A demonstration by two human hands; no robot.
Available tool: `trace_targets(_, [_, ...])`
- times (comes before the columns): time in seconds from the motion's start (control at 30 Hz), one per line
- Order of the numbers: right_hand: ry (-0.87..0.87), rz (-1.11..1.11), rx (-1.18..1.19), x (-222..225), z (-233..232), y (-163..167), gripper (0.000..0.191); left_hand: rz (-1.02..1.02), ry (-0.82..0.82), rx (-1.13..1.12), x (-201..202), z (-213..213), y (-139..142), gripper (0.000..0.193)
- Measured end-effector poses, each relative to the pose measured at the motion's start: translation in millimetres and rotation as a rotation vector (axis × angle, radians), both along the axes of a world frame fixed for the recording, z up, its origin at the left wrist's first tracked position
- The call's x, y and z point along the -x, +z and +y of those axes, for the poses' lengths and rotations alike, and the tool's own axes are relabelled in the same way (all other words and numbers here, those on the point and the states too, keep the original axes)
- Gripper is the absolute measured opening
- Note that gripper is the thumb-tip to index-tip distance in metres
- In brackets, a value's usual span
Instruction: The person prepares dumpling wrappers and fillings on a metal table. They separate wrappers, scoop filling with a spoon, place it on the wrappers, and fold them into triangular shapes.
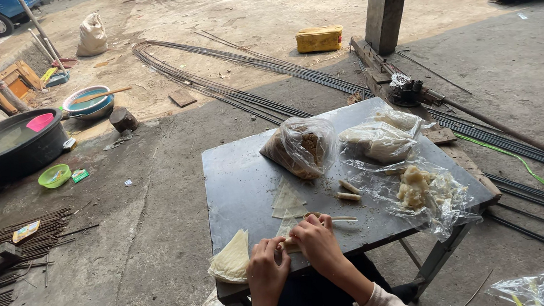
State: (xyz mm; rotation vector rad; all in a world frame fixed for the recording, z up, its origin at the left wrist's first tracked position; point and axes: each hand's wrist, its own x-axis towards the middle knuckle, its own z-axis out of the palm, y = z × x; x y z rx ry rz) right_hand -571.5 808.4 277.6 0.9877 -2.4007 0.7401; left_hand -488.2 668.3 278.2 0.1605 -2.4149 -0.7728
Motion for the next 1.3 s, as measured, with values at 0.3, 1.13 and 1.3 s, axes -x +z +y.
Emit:
trace_targets(0.3, [-0.072,0.173,-0.073,-4,-9,-8,0.017,-0.014,0.004,0.011,-2,-2,2,0.018])
trace_targets(1.13, [-0.027,-0.237,-0.18,52,-4,24,0.019,-0.054,-0.058,0.065,-4,1,9,0.007])
trace_targets(1.3, [0.033,-0.22,-0.108,62,6,29,0.019,-0.045,-0.072,0.092,-10,12,8,0.008])
